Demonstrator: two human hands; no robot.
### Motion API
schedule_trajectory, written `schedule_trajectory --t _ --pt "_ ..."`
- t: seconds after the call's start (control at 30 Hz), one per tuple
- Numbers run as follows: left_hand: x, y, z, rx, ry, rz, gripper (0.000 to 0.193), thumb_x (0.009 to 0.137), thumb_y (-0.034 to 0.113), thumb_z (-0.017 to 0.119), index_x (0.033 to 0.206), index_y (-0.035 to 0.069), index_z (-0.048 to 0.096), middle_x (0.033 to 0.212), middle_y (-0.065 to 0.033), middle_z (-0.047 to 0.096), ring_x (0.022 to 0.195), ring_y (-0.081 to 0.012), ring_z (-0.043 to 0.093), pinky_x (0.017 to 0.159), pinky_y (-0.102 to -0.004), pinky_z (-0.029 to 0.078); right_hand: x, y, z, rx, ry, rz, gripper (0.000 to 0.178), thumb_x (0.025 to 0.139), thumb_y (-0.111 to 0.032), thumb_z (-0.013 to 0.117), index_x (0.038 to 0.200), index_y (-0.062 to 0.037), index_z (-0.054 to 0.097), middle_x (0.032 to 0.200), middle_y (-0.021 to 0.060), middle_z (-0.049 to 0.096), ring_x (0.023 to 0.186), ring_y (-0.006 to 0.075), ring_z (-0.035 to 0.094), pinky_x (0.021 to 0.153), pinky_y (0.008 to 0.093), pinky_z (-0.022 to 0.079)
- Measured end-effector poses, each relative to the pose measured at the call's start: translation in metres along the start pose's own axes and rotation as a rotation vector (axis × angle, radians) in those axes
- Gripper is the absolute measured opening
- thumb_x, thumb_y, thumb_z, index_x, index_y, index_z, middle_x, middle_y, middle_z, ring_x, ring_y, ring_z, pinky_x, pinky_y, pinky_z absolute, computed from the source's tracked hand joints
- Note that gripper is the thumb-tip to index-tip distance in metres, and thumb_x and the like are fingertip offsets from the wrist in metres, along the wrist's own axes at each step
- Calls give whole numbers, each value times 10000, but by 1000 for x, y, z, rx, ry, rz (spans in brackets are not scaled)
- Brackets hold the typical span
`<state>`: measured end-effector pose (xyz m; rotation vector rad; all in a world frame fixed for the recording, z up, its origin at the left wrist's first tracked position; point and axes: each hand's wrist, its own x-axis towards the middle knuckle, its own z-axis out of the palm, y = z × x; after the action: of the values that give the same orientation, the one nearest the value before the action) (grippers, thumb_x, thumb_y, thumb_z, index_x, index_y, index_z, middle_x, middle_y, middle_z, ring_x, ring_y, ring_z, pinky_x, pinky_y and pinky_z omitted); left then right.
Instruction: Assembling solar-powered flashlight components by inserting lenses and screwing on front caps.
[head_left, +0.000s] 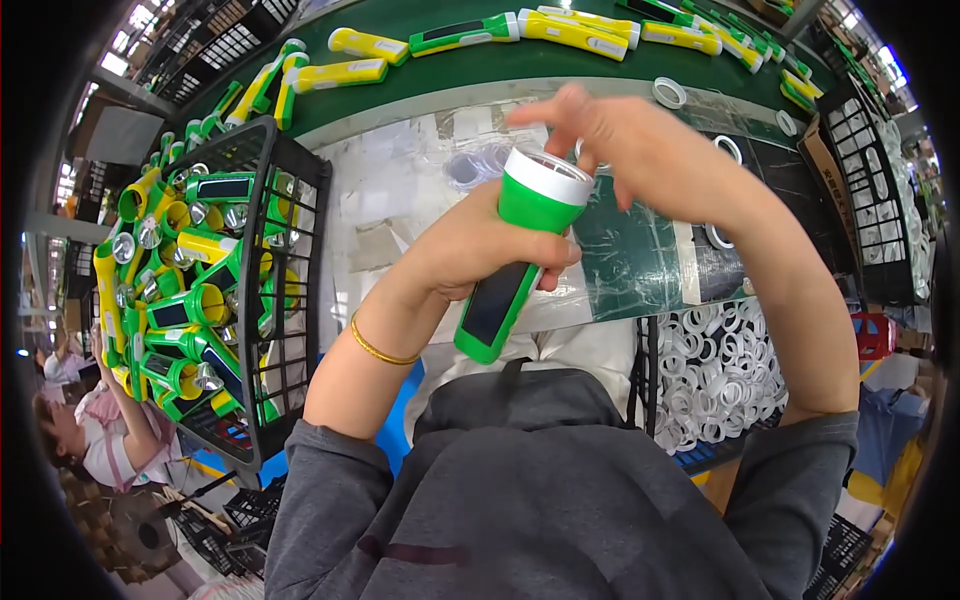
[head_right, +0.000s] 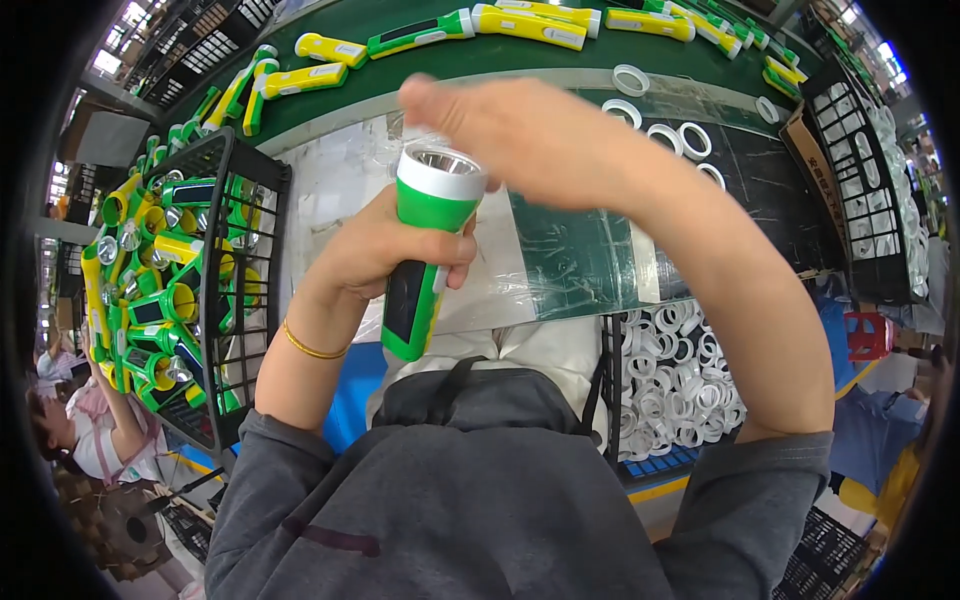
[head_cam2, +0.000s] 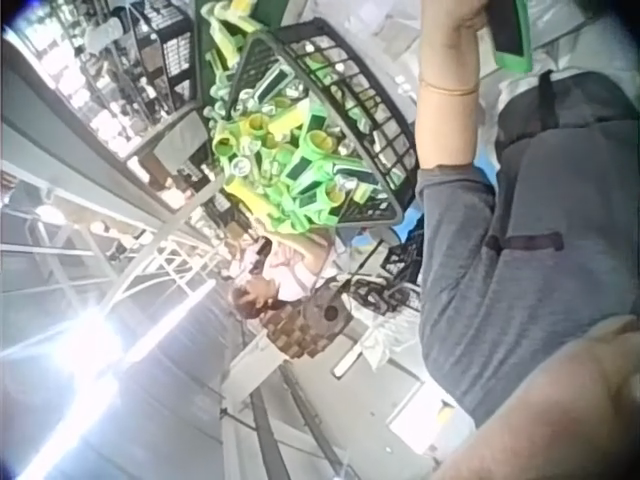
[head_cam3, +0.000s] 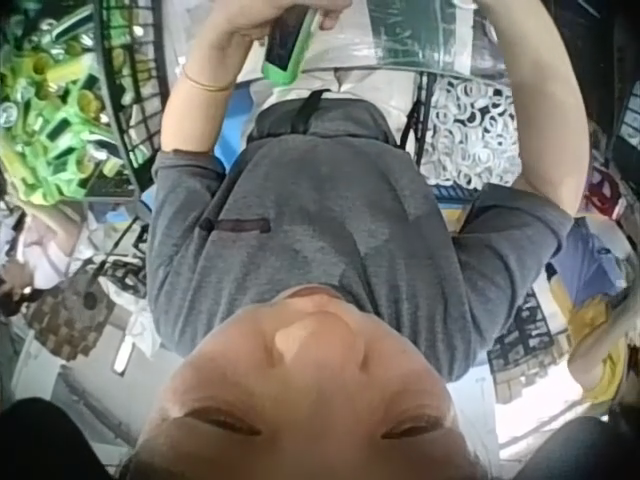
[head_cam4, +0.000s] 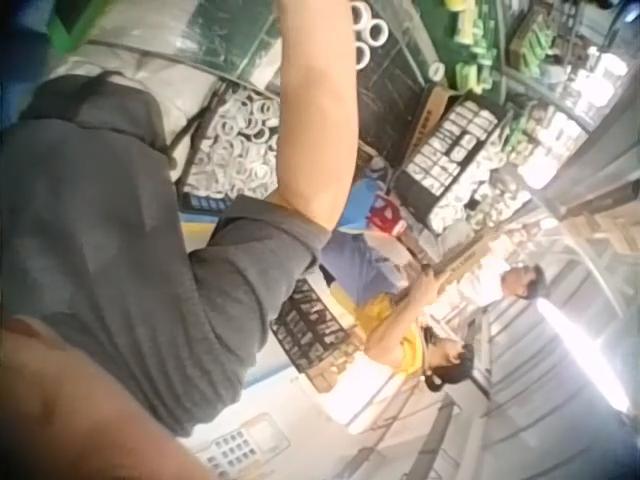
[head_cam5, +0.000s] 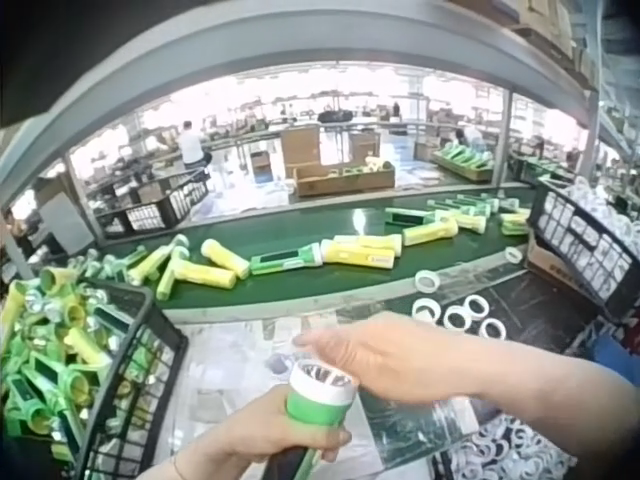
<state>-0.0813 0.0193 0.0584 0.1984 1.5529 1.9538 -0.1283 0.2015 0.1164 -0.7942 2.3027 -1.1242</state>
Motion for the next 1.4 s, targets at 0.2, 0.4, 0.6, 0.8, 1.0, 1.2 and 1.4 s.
schedule_trajectory --t 0.2,0.4,0.6,0.8,1.0,1.2,1.4 --pt "12 -27 6 855 470 393 302 637 115 754 878 3 613 778 -119 658 654 -151 610 599 -313 488 4 2 50 -694 364 -99 385 912 -387 487 847 -16 566 777 205 604 673 347 608 551 413 471" --pt "-17 -23 10 253 -198 574 404 556 62 739 938 38 607 747 -70 653 718 -224 646 646 -344 513 -19 -2 41 -515 139 -828 258 781 -312 602 866 -71 573 784 96 563 558 259 563 458 395 435" --pt "52 -20 5 1209 677 388 335 648 208 737 885 20 592 774 -181 657 736 -388 633 634 -446 511 20 34 43 -695 534 8 238 929 -211 429 832 -20 531 729 203 601 697 408 584 603 476 460" --pt "20 -15 -4 1052 603 266 397 633 208 767 962 35 630 834 -171 678 777 -355 655 681 -408 515 8 31 19 131 130 183 708 958 -605 225 1217 -37 559 945 139 640 768 254 623 583 342 480" --pt "11 -13 -4 1133 650 220 422 627 200 773 992 54 617 828 -159 680 769 -342 659 681 -398 515 -3 25 21 288 200 254 825 909 -701 187 1286 -47 520 1008 82 600 716 141 597 516 216 429" --pt "7 -22 0 1195 679 373 333 625 154 738 878 24 565 794 -135 667 687 -304 653 619 -402 510 8 32 61 -471 572 -244 463 938 -443 458 1061 -13 581 711 117 570 560 241 560 523 355 449" --pt "-17 -19 -3 327 -16 287 400 607 73 736 997 48 651 828 -41 664 780 -134 610 728 -286 493 -14 15 32 -447 159 -659 457 881 -413 569 1127 -28 579 913 143 621 751 313 614 639 382 490"
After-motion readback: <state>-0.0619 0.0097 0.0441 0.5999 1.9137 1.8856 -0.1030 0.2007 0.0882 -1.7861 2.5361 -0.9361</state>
